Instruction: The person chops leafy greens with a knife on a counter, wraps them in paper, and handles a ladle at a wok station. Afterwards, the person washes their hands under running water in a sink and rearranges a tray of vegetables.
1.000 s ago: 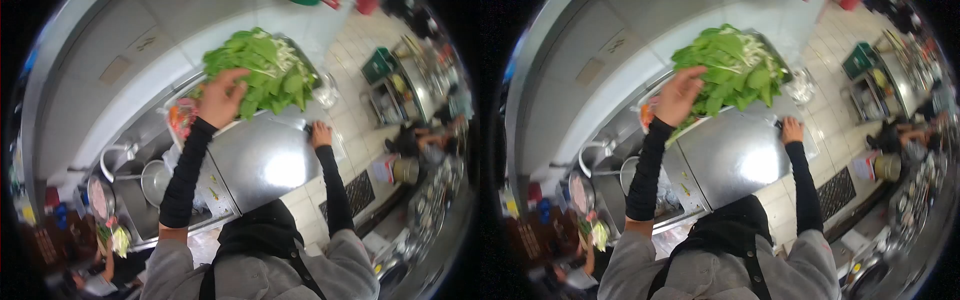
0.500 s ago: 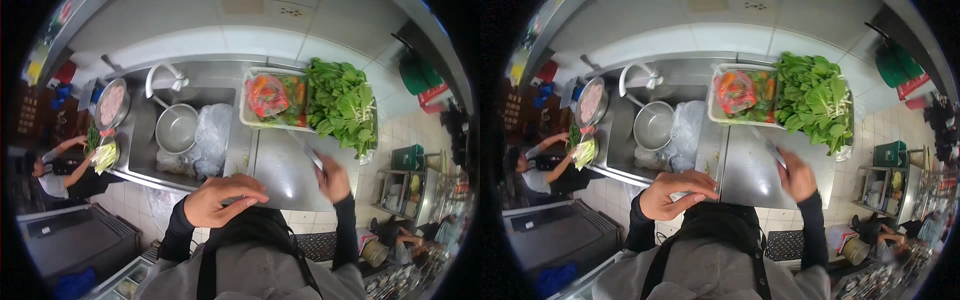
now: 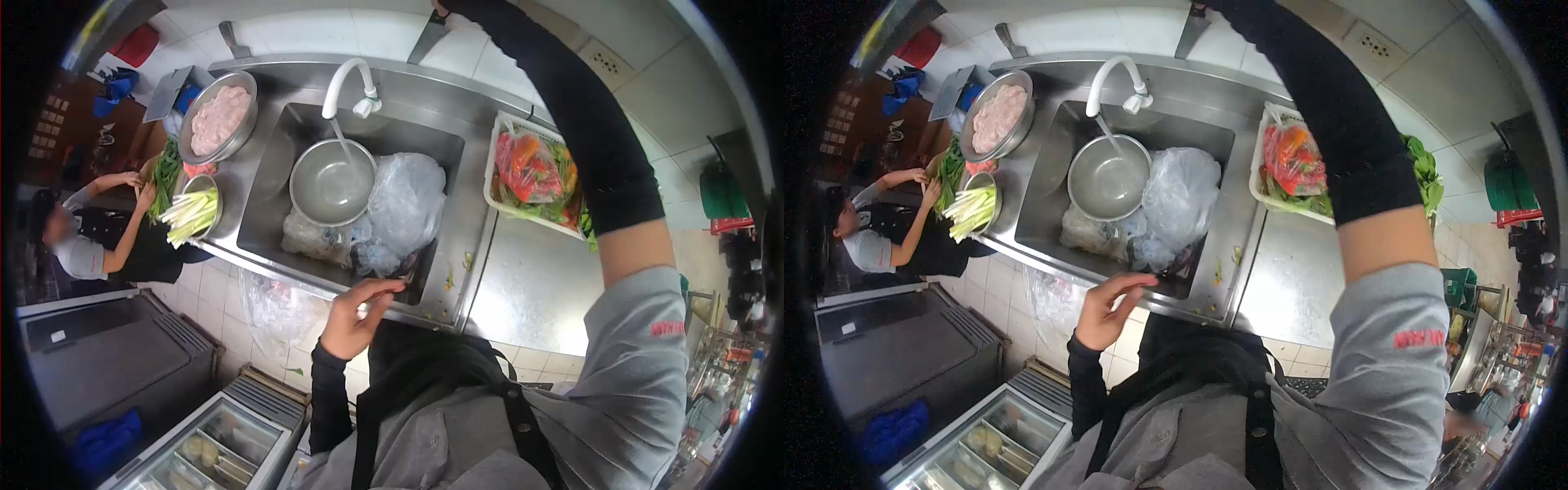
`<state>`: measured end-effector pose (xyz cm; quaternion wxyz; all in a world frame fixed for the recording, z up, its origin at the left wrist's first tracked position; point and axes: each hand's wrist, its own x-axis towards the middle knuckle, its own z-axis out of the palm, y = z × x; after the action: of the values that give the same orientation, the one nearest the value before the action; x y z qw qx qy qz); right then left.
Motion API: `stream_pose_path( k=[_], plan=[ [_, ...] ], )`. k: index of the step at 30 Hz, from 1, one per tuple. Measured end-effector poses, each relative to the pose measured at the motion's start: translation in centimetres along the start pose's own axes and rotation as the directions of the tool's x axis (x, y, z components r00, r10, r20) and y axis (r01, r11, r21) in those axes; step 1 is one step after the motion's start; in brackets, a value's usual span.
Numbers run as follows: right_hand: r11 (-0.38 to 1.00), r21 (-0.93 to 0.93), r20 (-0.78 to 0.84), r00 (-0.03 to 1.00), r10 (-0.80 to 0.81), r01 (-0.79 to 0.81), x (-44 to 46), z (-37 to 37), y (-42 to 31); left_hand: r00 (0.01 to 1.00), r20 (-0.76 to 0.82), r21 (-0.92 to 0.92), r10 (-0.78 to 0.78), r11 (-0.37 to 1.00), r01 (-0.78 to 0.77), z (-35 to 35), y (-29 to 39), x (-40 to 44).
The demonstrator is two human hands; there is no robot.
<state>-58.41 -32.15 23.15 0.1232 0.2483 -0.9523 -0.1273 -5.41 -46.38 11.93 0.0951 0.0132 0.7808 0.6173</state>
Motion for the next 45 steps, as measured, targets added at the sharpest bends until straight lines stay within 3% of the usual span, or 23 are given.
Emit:
stream_pose_path(
  k=[3,6,7,9,10,11,13,14,17,20,23,26,27,29,30,32,35,36,38,39,41,42,45],
  plan=[
    [0.982,-0.133,0.097,0.988,-0.122,0.135,2.9,2.5,-4.0,0.975,-0.206,-0.140,-0.084,0.989,0.056,-4.6,-2.0,-0.7],
    [0.991,-0.128,-0.250,0.968,0.003,-0.036,1.2,4.0,-8.5,0.913,-0.395,-0.307,-0.102,0.951,-0.027,-9.5,-1.0,0.8],
    [0.991,-0.104,-0.358,0.933,0.046,-0.089,0.3,4.7,-10.0,0.886,-0.458,-0.336,-0.072,0.937,-0.098,-11.6,-0.8,1.8],
    [0.998,0.036,-0.128,0.990,-0.056,0.061,-5.8,-1.1,-11.9,0.833,-0.553,-0.457,0.021,0.828,-0.324,-16.0,0.3,4.9],
    [0.974,0.214,-0.292,0.956,-0.013,0.078,-8.7,-1.2,-13.5,0.841,-0.535,-0.578,0.076,0.693,-0.430,-18.7,0.9,7.0],
    [0.916,0.383,-0.437,0.897,0.067,0.118,-11.5,-0.7,-15.3,0.788,-0.614,-0.615,0.045,0.600,-0.513,-21.1,1.8,9.6],
    [0.739,0.631,-0.373,0.928,0.021,0.237,-17.3,0.0,-19.8,0.742,-0.669,-0.710,0.036,0.263,-0.653,-28.1,-0.1,15.8],
    [0.567,0.739,-0.454,0.891,0.018,0.365,-20.3,-0.9,-22.3,0.714,-0.696,-0.710,-0.078,0.218,-0.669,-30.6,0.3,18.7],
    [0.159,0.924,-0.357,0.933,0.034,0.348,-26.4,-5.3,-28.5,0.547,-0.799,-0.601,-0.249,0.292,-0.744,-36.5,-1.4,28.4],
    [-0.031,0.887,-0.457,0.885,0.095,0.461,-27.5,-10.4,-29.8,0.299,-0.938,-0.327,-0.177,0.740,-0.587,-37.4,-4.9,34.2],
    [-0.077,0.851,-0.514,0.853,0.085,0.520,-28.0,-12.0,-30.0,-0.027,-0.999,0.038,0.034,0.991,-0.132,-32.1,-3.0,37.3],
    [-0.069,0.834,-0.549,0.836,-0.002,0.548,-28.6,-12.4,-27.9,0.122,-0.992,0.030,0.020,0.996,0.078,-25.5,0.2,33.0],
    [-0.063,0.829,-0.558,0.829,-0.039,0.555,-29.2,-12.6,-26.9,0.075,-0.997,0.028,0.020,0.993,0.115,-25.0,-0.1,33.0],
    [-0.325,0.785,-0.601,0.775,-0.196,0.527,-31.4,-13.4,-24.4,-0.017,-1.000,0.018,0.022,0.982,0.188,-23.6,-0.1,32.4],
    [-0.408,0.773,-0.609,0.747,-0.267,0.485,-33.1,-14.1,-23.1,0.093,-0.996,0.003,-0.013,0.986,0.166,-23.7,-0.2,32.0],
    [-0.503,0.777,-0.586,0.725,-0.361,0.378,-34.8,-13.8,-21.6,0.107,-0.980,-0.154,-0.167,0.981,0.116,-25.8,-0.8,31.9],
    [-0.378,0.759,-0.556,0.830,0.047,0.530,-31.9,-11.9,-22.6,-0.075,-0.894,-0.447,-0.442,0.893,0.060,-24.4,1.9,30.9],
    [-0.159,0.885,-0.449,0.893,-0.038,0.438,-31.6,-13.1,-21.8,-0.104,-0.936,-0.351,-0.337,0.917,0.188,-24.6,1.7,31.2],
    [-0.174,0.772,-0.624,0.781,-0.024,0.611,-31.7,-13.1,-23.2,-0.148,-0.955,-0.295,-0.258,0.883,0.364,-22.4,3.8,30.9],
    [-0.141,0.724,-0.682,0.731,-0.003,0.675,-31.7,-12.6,-23.5,-0.041,-0.991,-0.132,-0.128,0.876,0.463,-23.7,2.8,29.2],
    [-0.453,0.542,-0.797,0.604,-0.008,0.708,-35.0,-12.2,-22.4,0.294,-0.951,0.237,0.097,0.839,0.490,-25.2,-0.6,26.8],
    [-0.513,0.655,-0.715,0.675,-0.183,0.555,-37.7,-12.0,-20.1,0.424,-0.888,0.356,0.178,0.850,0.388,-25.5,-1.6,26.1],
    [-0.411,0.818,-0.466,0.883,-0.061,0.403,-43.7,-4.4,-17.1,0.649,-0.683,0.381,0.334,0.922,-0.074,-26.0,-6.4,27.7]
  ],
)
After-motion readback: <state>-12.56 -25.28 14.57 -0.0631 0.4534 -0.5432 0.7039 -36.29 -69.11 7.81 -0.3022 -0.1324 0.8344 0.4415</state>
